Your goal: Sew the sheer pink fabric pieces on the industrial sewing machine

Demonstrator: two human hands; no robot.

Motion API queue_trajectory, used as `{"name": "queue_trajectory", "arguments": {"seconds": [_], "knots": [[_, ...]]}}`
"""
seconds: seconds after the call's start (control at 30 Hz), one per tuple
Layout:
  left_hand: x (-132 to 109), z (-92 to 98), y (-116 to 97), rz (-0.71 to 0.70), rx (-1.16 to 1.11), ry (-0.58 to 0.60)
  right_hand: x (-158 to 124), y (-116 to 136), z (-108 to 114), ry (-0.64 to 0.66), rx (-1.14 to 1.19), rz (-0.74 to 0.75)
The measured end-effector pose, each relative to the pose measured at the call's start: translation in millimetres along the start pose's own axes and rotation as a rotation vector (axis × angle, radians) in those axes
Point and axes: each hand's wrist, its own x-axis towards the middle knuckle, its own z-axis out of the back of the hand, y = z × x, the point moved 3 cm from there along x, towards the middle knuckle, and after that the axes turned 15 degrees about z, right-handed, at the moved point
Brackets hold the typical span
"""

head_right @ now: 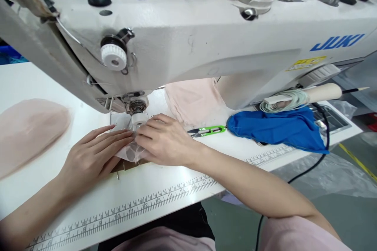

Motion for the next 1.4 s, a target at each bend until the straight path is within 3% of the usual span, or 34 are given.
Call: {"name": "queue_trajectory", "arguments": {"seconds": [0.33,0.7,1.4], "knots": [[-4.1,-5.9,1.5,-0.030,0.119,0.029,1.3,6.8,-2.7,-0.015,-0.002,0.101],[-1.9,-5.7,-1.0,-0.104,0.193,0.021,-0.3,6.4,-4.3,-0.032,0.000,0.101],[-2.4,-9.9,4.3,-0.014,0.169,0.055,0.6,3.1,-4.8,-0.058,-0.015,0.061]]}}
